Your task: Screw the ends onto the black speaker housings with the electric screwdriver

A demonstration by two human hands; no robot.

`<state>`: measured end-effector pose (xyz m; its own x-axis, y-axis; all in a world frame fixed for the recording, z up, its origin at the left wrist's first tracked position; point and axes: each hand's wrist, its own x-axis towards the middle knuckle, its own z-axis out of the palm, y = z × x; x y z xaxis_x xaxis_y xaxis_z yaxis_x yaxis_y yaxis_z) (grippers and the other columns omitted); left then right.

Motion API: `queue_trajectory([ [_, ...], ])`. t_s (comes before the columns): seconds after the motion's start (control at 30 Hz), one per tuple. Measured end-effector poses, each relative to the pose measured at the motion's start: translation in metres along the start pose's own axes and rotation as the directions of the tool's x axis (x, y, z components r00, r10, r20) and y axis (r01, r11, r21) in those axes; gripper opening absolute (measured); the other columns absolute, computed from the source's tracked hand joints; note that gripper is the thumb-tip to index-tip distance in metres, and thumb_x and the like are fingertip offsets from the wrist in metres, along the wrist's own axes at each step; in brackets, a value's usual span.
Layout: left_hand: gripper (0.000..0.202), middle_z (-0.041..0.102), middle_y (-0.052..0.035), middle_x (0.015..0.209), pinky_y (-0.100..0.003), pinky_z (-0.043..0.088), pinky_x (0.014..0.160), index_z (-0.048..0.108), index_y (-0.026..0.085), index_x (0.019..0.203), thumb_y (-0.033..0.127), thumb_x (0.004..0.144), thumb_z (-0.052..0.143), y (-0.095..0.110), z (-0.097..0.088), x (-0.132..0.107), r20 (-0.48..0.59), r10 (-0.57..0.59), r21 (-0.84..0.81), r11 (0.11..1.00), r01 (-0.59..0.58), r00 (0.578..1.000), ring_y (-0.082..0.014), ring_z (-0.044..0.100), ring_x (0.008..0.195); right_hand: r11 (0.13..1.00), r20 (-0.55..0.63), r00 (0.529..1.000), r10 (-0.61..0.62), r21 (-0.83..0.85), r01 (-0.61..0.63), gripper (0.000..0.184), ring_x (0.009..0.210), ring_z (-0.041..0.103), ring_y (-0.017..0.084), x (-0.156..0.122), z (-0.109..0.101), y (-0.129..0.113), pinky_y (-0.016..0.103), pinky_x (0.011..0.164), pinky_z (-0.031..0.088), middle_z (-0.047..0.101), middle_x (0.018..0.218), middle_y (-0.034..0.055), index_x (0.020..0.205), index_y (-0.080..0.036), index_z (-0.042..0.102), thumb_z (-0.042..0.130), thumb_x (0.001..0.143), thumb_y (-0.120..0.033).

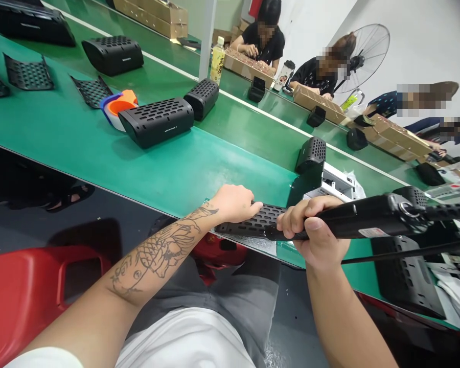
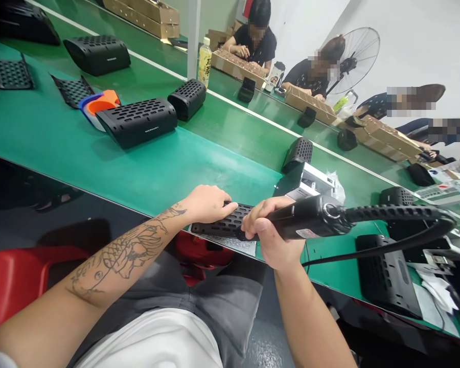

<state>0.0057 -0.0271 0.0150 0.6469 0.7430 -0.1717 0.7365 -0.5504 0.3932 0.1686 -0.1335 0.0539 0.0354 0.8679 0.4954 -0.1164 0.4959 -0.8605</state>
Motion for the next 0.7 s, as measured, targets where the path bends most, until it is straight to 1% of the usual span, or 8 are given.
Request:
queue_trajectory([
  [0.17, 0.064, 0.092, -0.0135, 0.122, -0.040, 0.062, 0.093, 0.092, 0.024, 0.116, 0.062, 0.117, 0.041, 0.000, -0.002, 0.000, 0.013, -0.002, -0.010, 1.000, 0.002, 1.000, -0.0357, 0.086, 0.114, 0.999, 0.053, 0.998, 0.029, -0.018, -0.028, 0.029, 0.046, 0.063, 0.013, 0.004, -0.003, 0.001, 0.031, 0.053, 0.063, 0.069, 0.063, -0.0065, 0.088, -0.026, 0.072, 0.098, 0.095, -0.037],
  [0.33, 0.062, 0.092, -0.0132, 0.123, -0.040, 0.062, 0.094, 0.091, 0.024, 0.116, 0.062, 0.116, 0.042, -0.001, -0.001, 0.000, 0.000, 0.007, -0.001, 1.000, -0.007, 1.000, -0.0356, 0.086, 0.116, 0.999, 0.077, 0.996, 0.043, -0.026, -0.041, 0.026, 0.051, 0.066, 0.013, -0.004, 0.000, 0.003, 0.030, 0.058, 0.064, 0.069, 0.065, -0.0064, 0.090, -0.025, 0.072, 0.097, 0.096, -0.033],
  [0.47, 0.064, 0.092, -0.0130, 0.124, -0.041, 0.062, 0.095, 0.092, 0.025, 0.115, 0.062, 0.116, 0.040, 0.000, 0.001, -0.002, -0.012, -0.011, 0.014, 1.000, 0.011, 1.000, -0.0357, 0.086, 0.117, 0.998, 0.003, 1.000, 0.025, -0.066, -0.025, 0.024, 0.053, 0.068, 0.015, -0.006, -0.002, -0.006, 0.034, 0.062, 0.067, 0.071, 0.066, -0.0055, 0.093, -0.025, 0.075, 0.097, 0.095, -0.034],
  [0.53, 0.065, 0.092, -0.0133, 0.123, -0.041, 0.063, 0.095, 0.092, 0.025, 0.114, 0.062, 0.116, 0.039, 0.001, 0.003, -0.004, -0.020, -0.027, 0.008, 1.000, 0.027, 0.999, -0.0361, 0.086, 0.115, 0.996, -0.133, 0.991, -0.019, -0.086, 0.008, 0.023, 0.050, 0.065, 0.016, 0.001, -0.019, -0.013, 0.036, 0.058, 0.066, 0.068, 0.064, -0.0057, 0.090, -0.025, 0.076, 0.095, 0.096, -0.037],
  [0.57, 0.065, 0.092, -0.0137, 0.122, -0.042, 0.063, 0.095, 0.093, 0.025, 0.114, 0.061, 0.116, 0.039, 0.002, 0.004, -0.004, -0.027, -0.034, 0.002, 0.999, 0.034, 0.999, -0.0364, 0.086, 0.114, 0.991, -0.242, 0.968, -0.071, -0.127, 0.041, 0.021, 0.048, 0.063, 0.016, 0.007, -0.033, -0.016, 0.036, 0.056, 0.065, 0.067, 0.063, -0.0058, 0.088, -0.025, 0.076, 0.093, 0.096, -0.035],
  [0.6, 0.064, 0.092, -0.0141, 0.121, -0.043, 0.063, 0.096, 0.093, 0.025, 0.114, 0.060, 0.116, 0.039, 0.002, 0.005, -0.004, -0.034, -0.037, -0.005, 0.999, 0.037, 0.999, -0.0366, 0.086, 0.113, 0.979, -0.357, 0.924, -0.139, -0.190, 0.073, 0.019, 0.048, 0.062, 0.016, 0.014, -0.050, -0.017, 0.035, 0.053, 0.062, 0.065, 0.062, -0.0055, 0.086, -0.025, 0.077, 0.092, 0.097, -0.032],
  [0.67, 0.063, 0.092, -0.0147, 0.120, -0.043, 0.063, 0.097, 0.092, 0.024, 0.113, 0.060, 0.116, 0.040, 0.003, 0.007, -0.004, -0.048, -0.039, -0.018, 0.999, 0.038, 0.998, -0.0367, 0.086, 0.112, 0.913, -0.535, 0.775, -0.337, -0.387, 0.131, 0.014, 0.050, 0.063, 0.016, 0.027, -0.089, -0.015, 0.032, 0.052, 0.058, 0.068, 0.063, -0.0034, 0.086, -0.024, 0.081, 0.089, 0.095, -0.017],
  [0.7, 0.063, 0.092, -0.0148, 0.120, -0.043, 0.063, 0.097, 0.092, 0.024, 0.113, 0.060, 0.115, 0.040, 0.003, 0.008, -0.003, -0.052, -0.039, -0.022, 0.999, 0.038, 0.998, -0.0367, 0.086, 0.113, 0.880, -0.557, 0.729, -0.397, -0.456, 0.131, 0.018, 0.051, 0.063, 0.016, 0.033, -0.109, -0.012, 0.031, 0.052, 0.057, 0.069, 0.063, -0.0023, 0.083, -0.023, 0.081, 0.091, 0.093, -0.011],
])
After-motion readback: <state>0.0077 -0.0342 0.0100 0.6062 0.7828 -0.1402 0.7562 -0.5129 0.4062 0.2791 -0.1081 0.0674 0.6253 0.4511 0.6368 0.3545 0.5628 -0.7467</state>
